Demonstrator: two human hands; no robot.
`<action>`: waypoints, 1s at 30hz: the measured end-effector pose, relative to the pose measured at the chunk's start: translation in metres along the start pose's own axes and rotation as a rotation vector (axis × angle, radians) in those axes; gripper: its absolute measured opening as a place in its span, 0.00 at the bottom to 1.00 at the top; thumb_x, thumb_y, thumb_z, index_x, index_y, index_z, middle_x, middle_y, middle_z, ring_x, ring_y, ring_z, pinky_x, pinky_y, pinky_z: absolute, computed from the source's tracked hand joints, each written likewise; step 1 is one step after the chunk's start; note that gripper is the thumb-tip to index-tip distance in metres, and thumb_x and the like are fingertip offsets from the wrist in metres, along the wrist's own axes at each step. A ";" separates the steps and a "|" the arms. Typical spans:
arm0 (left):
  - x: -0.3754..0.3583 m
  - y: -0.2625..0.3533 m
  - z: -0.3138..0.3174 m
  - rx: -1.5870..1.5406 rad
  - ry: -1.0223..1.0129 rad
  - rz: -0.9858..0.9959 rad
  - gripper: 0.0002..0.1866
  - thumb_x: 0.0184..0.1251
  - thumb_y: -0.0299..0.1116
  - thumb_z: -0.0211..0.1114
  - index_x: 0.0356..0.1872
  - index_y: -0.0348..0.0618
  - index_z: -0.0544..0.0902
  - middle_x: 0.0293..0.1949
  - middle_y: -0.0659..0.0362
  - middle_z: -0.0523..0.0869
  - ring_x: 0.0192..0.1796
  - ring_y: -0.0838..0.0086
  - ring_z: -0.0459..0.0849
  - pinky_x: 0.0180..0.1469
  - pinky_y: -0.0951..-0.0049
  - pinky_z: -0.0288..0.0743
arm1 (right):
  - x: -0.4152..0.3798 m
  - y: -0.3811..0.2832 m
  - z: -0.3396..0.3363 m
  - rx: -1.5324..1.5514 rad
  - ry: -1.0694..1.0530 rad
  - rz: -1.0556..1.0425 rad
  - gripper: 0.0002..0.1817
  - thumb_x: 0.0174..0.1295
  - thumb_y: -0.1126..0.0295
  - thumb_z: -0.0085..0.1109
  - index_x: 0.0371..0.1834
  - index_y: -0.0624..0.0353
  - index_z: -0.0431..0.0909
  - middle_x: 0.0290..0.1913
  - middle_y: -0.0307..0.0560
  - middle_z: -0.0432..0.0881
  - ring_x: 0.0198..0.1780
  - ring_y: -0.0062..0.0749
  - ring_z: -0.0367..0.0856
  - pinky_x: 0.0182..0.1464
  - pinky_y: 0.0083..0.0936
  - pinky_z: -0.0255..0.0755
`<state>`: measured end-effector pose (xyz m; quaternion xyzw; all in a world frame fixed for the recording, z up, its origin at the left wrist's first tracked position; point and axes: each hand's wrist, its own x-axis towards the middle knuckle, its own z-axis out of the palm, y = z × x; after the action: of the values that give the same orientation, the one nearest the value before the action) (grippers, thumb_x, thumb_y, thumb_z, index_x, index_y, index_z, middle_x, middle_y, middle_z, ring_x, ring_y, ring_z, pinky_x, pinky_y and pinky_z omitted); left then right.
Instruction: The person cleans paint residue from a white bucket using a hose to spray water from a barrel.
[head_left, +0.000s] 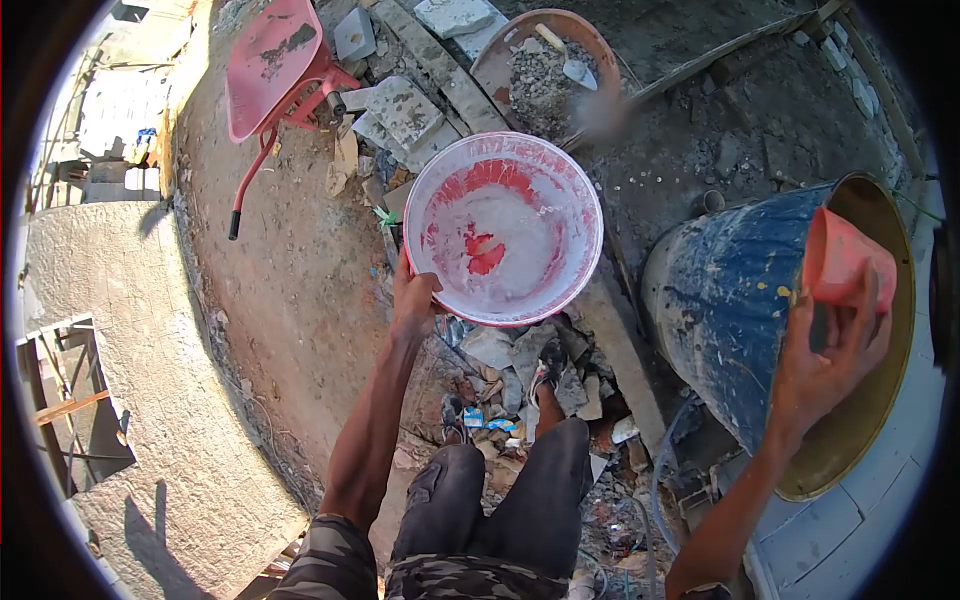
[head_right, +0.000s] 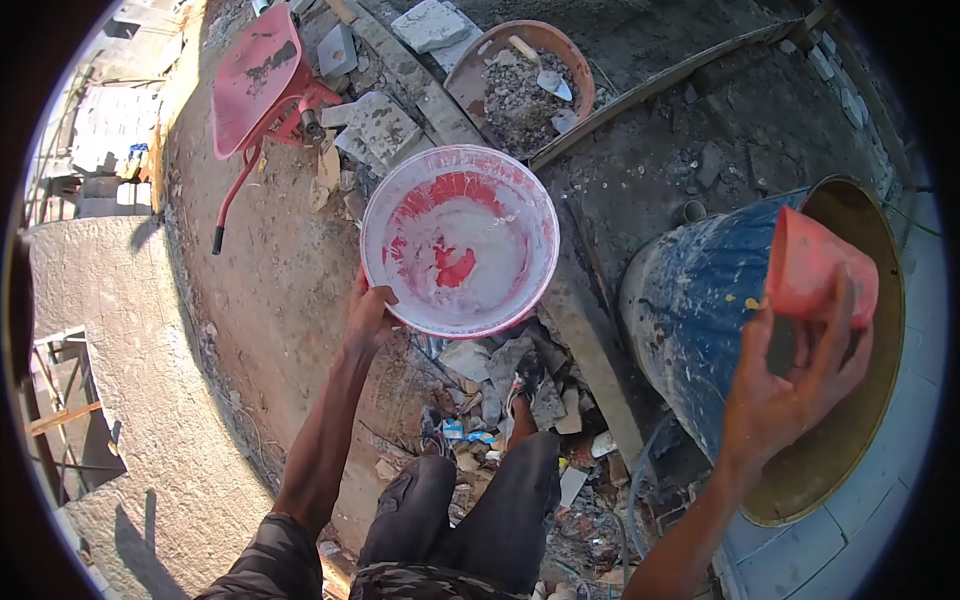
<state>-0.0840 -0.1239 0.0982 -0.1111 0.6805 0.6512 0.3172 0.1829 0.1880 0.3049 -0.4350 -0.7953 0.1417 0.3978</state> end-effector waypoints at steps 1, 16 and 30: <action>0.006 -0.007 -0.018 -0.050 -0.002 0.000 0.42 0.42 0.11 0.47 0.67 0.48 0.66 0.54 0.52 0.79 0.45 0.63 0.85 0.33 0.62 0.87 | 0.002 0.039 -0.022 0.020 -0.014 0.145 0.32 0.60 0.79 0.65 0.69 0.54 0.69 0.70 0.56 0.57 0.65 0.43 0.73 0.66 0.38 0.74; -0.049 -0.089 -0.273 0.059 -0.052 -0.050 0.42 0.43 0.14 0.50 0.69 0.47 0.63 0.53 0.53 0.79 0.45 0.62 0.84 0.32 0.61 0.87 | -0.240 -0.061 -0.039 0.014 -0.174 0.461 0.29 0.70 0.61 0.58 0.73 0.51 0.66 0.63 0.51 0.77 0.58 0.35 0.79 0.59 0.34 0.73; -0.239 0.018 -0.440 0.399 -0.605 0.008 0.47 0.42 0.10 0.49 0.75 0.36 0.55 0.61 0.52 0.73 0.58 0.71 0.77 0.54 0.77 0.72 | -0.683 -0.266 0.266 0.053 -0.983 -0.318 0.22 0.59 0.64 0.57 0.58 0.52 0.78 0.59 0.53 0.79 0.63 0.48 0.75 0.65 0.49 0.66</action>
<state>-0.0355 -0.6048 0.2295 0.1533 0.6700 0.5099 0.5173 0.0365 -0.4835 -0.0621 -0.1803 -0.9408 0.2871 0.0045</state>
